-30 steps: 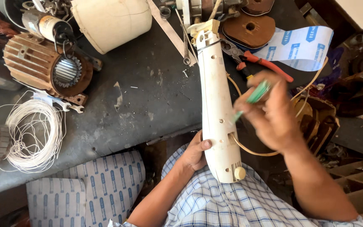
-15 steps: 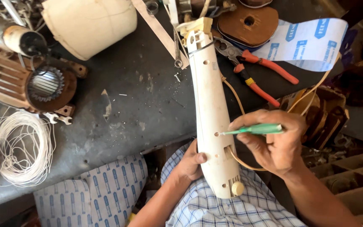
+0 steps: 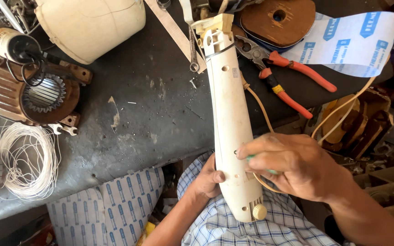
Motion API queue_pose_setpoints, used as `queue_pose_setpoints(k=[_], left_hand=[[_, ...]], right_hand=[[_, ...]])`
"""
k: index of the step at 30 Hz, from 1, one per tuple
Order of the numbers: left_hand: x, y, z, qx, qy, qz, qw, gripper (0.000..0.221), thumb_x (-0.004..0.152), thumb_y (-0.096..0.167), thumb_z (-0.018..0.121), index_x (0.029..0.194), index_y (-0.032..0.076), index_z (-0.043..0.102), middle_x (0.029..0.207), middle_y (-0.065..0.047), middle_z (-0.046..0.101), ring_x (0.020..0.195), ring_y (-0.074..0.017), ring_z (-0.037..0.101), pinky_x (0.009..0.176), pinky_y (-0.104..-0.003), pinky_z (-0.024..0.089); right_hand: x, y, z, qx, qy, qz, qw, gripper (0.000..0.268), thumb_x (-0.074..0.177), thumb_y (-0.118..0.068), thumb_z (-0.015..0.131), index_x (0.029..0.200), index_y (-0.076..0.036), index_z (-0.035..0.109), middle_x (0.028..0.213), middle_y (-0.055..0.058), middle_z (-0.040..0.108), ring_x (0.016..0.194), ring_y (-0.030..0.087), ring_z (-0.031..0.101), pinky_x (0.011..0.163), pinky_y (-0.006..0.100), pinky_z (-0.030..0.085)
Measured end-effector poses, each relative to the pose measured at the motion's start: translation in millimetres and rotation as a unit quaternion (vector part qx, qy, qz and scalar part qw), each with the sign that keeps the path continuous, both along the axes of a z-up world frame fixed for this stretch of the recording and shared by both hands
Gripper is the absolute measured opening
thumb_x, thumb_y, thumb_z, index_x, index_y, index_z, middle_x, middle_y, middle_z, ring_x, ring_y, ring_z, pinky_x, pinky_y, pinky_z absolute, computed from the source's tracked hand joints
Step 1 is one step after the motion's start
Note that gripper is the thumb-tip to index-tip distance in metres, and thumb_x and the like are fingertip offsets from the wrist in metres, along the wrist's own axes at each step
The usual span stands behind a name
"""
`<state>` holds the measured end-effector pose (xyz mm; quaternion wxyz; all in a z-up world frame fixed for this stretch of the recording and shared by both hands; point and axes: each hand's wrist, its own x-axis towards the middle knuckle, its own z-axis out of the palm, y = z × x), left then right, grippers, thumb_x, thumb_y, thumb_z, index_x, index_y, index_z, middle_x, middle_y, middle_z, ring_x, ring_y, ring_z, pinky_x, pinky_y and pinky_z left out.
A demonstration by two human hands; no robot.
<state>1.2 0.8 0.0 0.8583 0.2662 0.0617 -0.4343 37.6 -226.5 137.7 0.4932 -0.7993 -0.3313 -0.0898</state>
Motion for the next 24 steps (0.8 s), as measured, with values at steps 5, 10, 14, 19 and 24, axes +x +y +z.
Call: queue_pose_setpoints(k=[5,10,14,19,24], left_hand=[[2.3,0.5,4.2,0.006,-0.003,0.0,1.0,0.114,0.062,0.048,0.098,0.148,-0.004,0.045,0.129,-0.014,0.064,0.117,-0.0243,0.067,0.103,-0.039,0.057],[-0.4,0.5,-2.0,0.003,0.001,-0.002,1.0,0.111,0.063,0.046,0.098,0.147,-0.004,0.045,0.127,-0.015,0.065,0.115,-0.0253,0.067,0.102,-0.041,0.057],[-0.7,3.0,-3.6,-0.007,-0.002,-0.001,1.0,0.107,0.066,0.043,0.098,0.147,-0.003,0.046,0.125,-0.016,0.066,0.112,-0.0261,0.068,0.1,-0.042,0.058],[3.5,2.4,-2.3,-0.024,-0.003,-0.017,1.0,0.105,0.067,0.04,0.098,0.146,-0.006,0.047,0.127,-0.017,0.066,0.113,-0.0273,0.068,0.101,-0.042,0.058],[6.0,2.2,6.6,-0.011,-0.001,-0.013,1.0,0.108,0.065,0.042,0.098,0.147,-0.004,0.046,0.128,-0.017,0.066,0.114,-0.0265,0.069,0.1,-0.041,0.059]], right_hand=[[-0.4,0.1,-12.1,0.075,0.015,-0.016,0.997,0.051,0.087,0.003,0.074,0.12,-0.018,0.041,0.112,0.018,0.074,0.098,0.03,0.081,0.071,0.033,0.065],[9.8,-2.0,-6.2,0.044,0.011,0.052,0.998,0.047,0.095,-0.002,0.07,0.123,-0.013,0.034,0.103,0.013,0.071,0.084,0.023,0.075,0.065,0.035,0.061],[39.8,5.5,-1.2,-0.005,0.044,0.136,0.99,0.043,0.104,-0.01,0.064,0.131,-0.004,0.03,0.093,0.005,0.065,0.078,0.017,0.067,0.066,0.032,0.061],[63.6,-17.2,4.5,0.124,0.223,0.095,0.962,0.035,0.101,-0.017,0.061,0.127,-0.008,0.042,0.08,0.001,0.058,0.065,0.01,0.063,0.059,0.027,0.056],[52.2,-30.9,2.0,0.057,0.097,0.007,0.994,0.044,0.099,-0.011,0.065,0.131,-0.003,0.036,0.086,0.007,0.07,0.075,0.012,0.072,0.063,0.025,0.057]])
